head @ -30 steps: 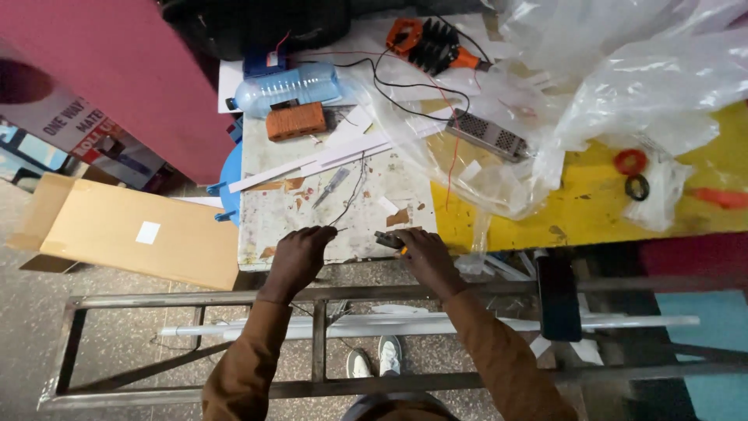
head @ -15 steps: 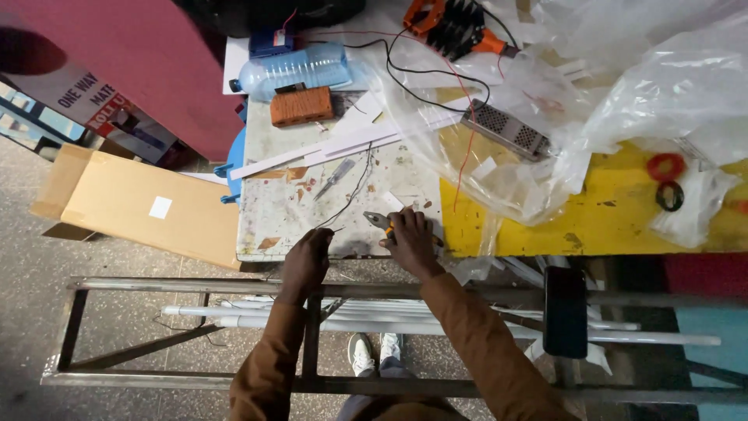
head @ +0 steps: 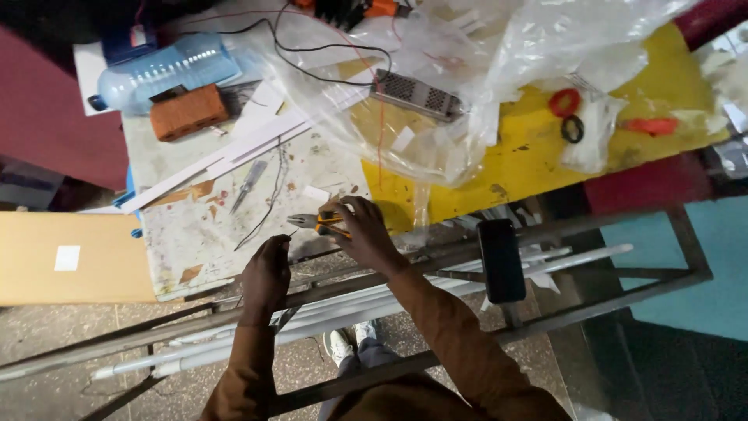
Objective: Wiring and connecting LED or fluorescent light tubes to a metal frame for sign assembly.
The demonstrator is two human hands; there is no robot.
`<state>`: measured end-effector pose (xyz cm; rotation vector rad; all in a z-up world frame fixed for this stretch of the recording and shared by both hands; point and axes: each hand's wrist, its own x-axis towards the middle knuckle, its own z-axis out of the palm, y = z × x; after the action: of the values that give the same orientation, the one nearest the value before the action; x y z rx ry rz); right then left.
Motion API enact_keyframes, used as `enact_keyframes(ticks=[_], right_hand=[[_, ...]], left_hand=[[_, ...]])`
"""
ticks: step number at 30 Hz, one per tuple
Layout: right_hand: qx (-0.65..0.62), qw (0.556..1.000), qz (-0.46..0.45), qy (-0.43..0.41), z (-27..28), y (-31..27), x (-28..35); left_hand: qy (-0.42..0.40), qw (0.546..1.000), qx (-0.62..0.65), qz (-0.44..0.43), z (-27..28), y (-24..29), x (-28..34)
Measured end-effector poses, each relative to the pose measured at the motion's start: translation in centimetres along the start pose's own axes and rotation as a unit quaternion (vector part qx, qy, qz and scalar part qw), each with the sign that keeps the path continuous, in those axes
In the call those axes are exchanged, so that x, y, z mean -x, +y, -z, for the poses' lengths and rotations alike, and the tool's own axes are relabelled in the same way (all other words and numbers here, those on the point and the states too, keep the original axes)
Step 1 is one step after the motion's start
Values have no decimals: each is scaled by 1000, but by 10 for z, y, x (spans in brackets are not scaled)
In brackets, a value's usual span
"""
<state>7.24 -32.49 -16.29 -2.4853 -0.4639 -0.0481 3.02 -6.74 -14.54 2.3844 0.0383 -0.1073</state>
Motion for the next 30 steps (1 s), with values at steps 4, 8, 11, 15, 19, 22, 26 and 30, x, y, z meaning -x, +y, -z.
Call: enact_keyframes(ticks=[4,8,11,15,19,22,26,30], right_hand=[[71,989,-25,130,85,44,64],[206,935,-250,145,168,60,145],[155,914,-368,64,166,86,182],[151,909,-386,52,152,118,194],[166,920,-352,44,143,123,165],[114,951,-288,16,123,122,116],[89,983,-136,-81,91,104,37],[121,984,-82,-99,43,112,-23]], left_hand=[[-7,999,27,-37,-11,15,0],[12,997,34,-71,-31,29,-1],[6,996,39,-81,-41,43,-2],[-8,996,27,-79,-44,55,1],[2,997,28,-76,-23,60,8],[18,997,37,-70,-9,45,15],[31,995,24,-95,-6,6,21],[106,992,1,-75,23,12,39]])
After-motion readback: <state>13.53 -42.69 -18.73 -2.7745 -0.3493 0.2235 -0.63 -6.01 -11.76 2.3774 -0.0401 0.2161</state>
